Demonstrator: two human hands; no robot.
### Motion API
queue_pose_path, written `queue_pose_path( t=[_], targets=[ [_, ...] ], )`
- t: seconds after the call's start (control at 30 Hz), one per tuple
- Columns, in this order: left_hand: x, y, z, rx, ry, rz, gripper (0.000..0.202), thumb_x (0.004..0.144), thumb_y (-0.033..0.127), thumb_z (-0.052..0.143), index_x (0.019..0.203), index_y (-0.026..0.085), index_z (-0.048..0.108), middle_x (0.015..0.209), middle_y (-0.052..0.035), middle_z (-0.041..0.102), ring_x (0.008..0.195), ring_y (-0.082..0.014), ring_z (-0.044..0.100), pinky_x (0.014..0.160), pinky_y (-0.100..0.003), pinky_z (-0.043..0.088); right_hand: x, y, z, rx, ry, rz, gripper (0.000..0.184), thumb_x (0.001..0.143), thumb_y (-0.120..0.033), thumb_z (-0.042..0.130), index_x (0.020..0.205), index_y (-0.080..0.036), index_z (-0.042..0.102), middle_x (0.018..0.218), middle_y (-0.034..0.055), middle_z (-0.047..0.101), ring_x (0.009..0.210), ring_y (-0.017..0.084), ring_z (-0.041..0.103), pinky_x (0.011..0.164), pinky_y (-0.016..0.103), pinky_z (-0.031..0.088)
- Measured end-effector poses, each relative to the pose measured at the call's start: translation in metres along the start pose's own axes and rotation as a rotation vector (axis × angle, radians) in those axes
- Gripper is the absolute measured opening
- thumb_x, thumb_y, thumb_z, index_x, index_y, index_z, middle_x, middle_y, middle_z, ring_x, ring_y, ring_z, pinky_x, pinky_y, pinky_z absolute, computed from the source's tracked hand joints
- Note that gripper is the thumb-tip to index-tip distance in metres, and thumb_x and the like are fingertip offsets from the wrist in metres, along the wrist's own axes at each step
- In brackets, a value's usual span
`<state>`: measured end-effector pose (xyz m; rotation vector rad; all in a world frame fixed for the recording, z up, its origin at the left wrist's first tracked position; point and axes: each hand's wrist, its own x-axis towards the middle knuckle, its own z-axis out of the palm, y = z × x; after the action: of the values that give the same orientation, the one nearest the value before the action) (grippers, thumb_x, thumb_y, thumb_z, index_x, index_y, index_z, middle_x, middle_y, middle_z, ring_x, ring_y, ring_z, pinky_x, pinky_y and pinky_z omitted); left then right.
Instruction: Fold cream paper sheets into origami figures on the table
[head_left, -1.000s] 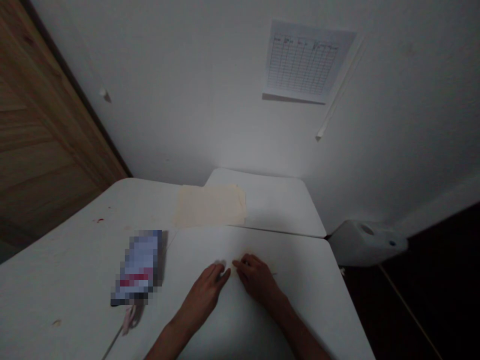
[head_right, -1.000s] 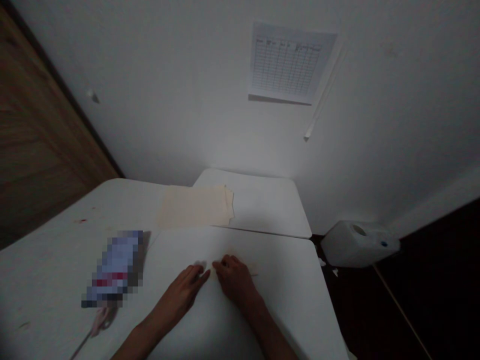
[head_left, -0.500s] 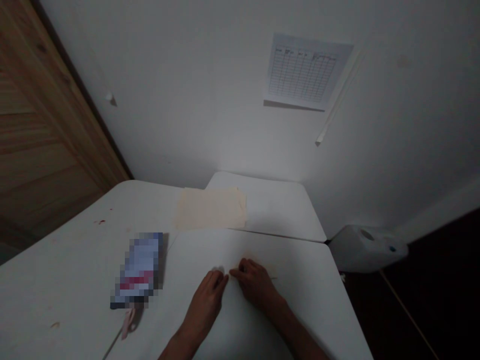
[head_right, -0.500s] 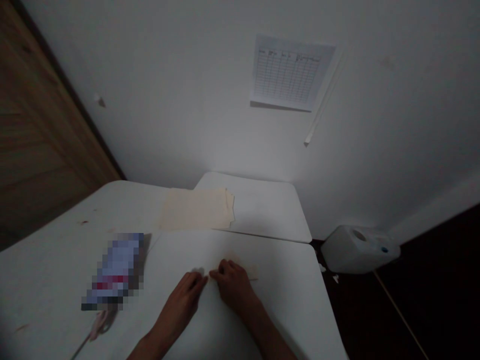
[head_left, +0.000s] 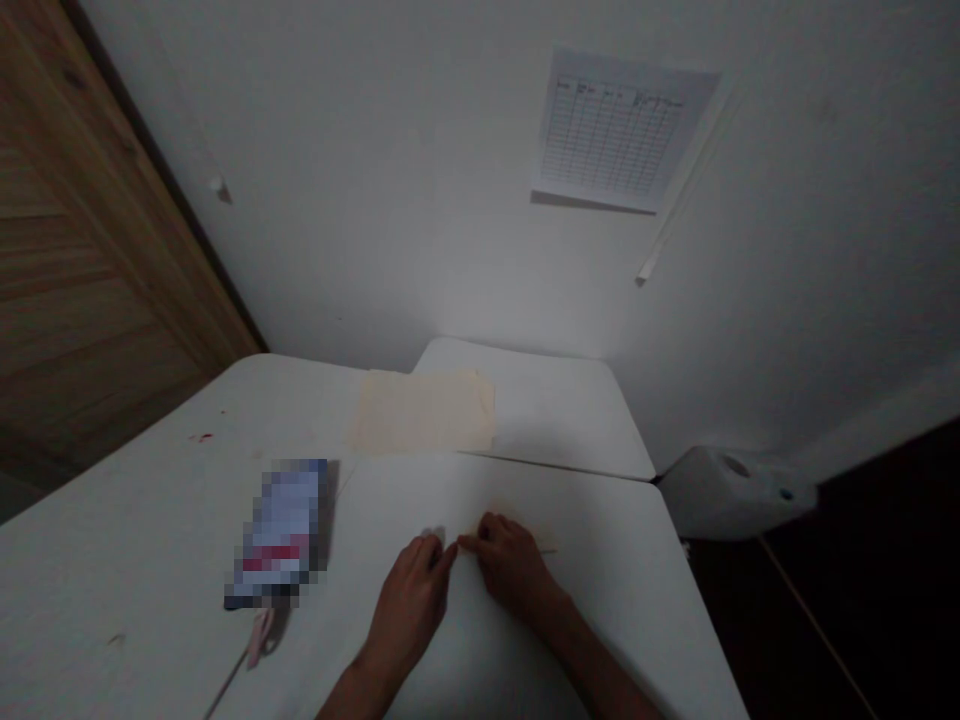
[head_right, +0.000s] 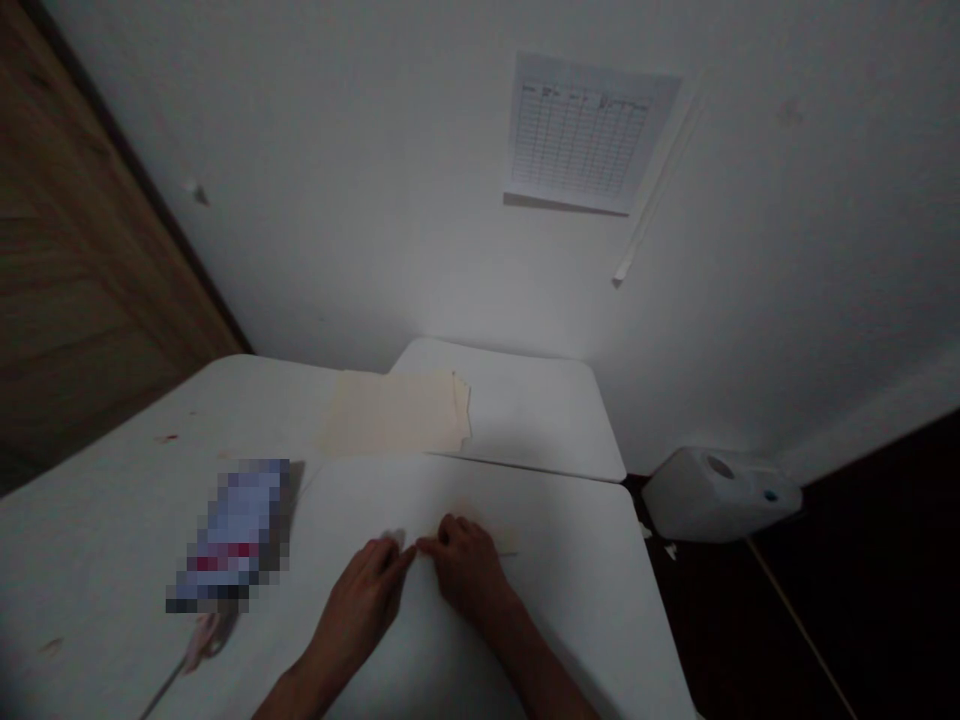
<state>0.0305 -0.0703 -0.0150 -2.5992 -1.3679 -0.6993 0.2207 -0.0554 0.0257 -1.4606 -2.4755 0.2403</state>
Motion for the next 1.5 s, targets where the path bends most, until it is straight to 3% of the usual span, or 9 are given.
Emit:
queue_pose_path(
  t=[0.33, 0.5, 0.77, 1.0, 1.23, 1.4, 1.5],
  targets=[
    [-0.009, 0.005, -0.024, 0.028, -0.036, -0.004, 0.031, 0.09, 0.016, 0.045, 0.117, 0.018, 0.06, 0.1, -0.011, 0.058, 0.092, -0.0253, 0.056, 0.081, -0.043, 0.051, -0.002, -0.006, -0.001, 0.013, 0.031, 0.056, 0.035, 0.086, -0.011, 0.053, 0.116, -0.026, 0.062, 0.097, 0.0045, 0.057, 0.089, 0.018, 0.052, 0.082, 0.028, 0.042],
    [-0.01, 0.007, -0.024, 0.022, 0.0, -0.022, 0.03, 0.09, 0.018, 0.047, 0.117, 0.019, 0.06, 0.102, -0.0111, 0.06, 0.095, -0.0265, 0.056, 0.083, -0.044, 0.051, -0.002, -0.003, 0.003, -0.009, 0.06, 0.025, 0.036, 0.086, -0.01, 0.054, 0.118, -0.025, 0.061, 0.097, 0.0054, 0.057, 0.088, 0.019, 0.051, 0.081, 0.03, 0.043],
    [-0.01, 0.008, -0.023, 0.035, -0.008, -0.043, 0.031, 0.088, 0.018, 0.049, 0.117, 0.019, 0.061, 0.106, -0.0124, 0.06, 0.096, -0.0277, 0.056, 0.083, -0.045, 0.051, -0.006, 0.005, 0.007, -0.052, 0.074, -0.152, 0.023, 0.093, -0.018, 0.055, 0.107, -0.032, 0.067, 0.091, 0.0027, 0.058, 0.081, 0.017, 0.049, 0.073, 0.028, 0.041],
    [-0.01, 0.007, -0.023, 0.051, 0.012, -0.057, 0.031, 0.087, 0.019, 0.051, 0.115, 0.021, 0.063, 0.105, -0.0118, 0.06, 0.097, -0.0286, 0.056, 0.083, -0.046, 0.05, -0.012, 0.01, 0.014, 0.008, 0.134, -0.162, 0.023, 0.095, -0.019, 0.053, 0.104, -0.033, 0.069, 0.091, 0.0025, 0.061, 0.082, 0.017, 0.05, 0.076, 0.029, 0.04],
    [-0.008, 0.009, -0.029, -0.014, 0.044, -0.05, 0.026, 0.09, 0.021, 0.047, 0.111, 0.02, 0.063, 0.096, -0.0099, 0.06, 0.091, -0.0262, 0.057, 0.08, -0.042, 0.051, -0.024, 0.015, 0.007, 0.138, 0.189, -0.066, 0.024, 0.088, -0.012, 0.058, 0.1, -0.03, 0.07, 0.098, 0.0014, 0.063, 0.089, 0.017, 0.053, 0.084, 0.031, 0.042],
    [-0.019, 0.009, -0.041, -0.046, 0.036, -0.018, 0.02, 0.092, 0.023, 0.047, 0.103, 0.02, 0.063, 0.089, -0.0078, 0.06, 0.084, -0.0237, 0.057, 0.077, -0.041, 0.051, -0.051, 0.042, 0.0, 0.062, 0.369, 0.246, 0.028, 0.092, -0.023, 0.052, 0.118, -0.022, 0.062, 0.11, 0.0087, 0.062, 0.098, 0.022, 0.056, 0.089, 0.038, 0.045],
    [-0.017, 0.007, -0.041, -0.074, 0.003, 0.022, 0.018, 0.094, 0.025, 0.046, 0.09, 0.021, 0.063, 0.085, -0.0065, 0.06, 0.081, -0.0225, 0.058, 0.075, -0.039, 0.052, -0.063, 0.054, -0.004, 0.029, 0.387, 0.334, 0.031, 0.09, -0.033, 0.058, 0.119, -0.022, 0.062, 0.112, 0.0094, 0.062, 0.102, 0.024, 0.056, 0.091, 0.042, 0.044]
  ],
)
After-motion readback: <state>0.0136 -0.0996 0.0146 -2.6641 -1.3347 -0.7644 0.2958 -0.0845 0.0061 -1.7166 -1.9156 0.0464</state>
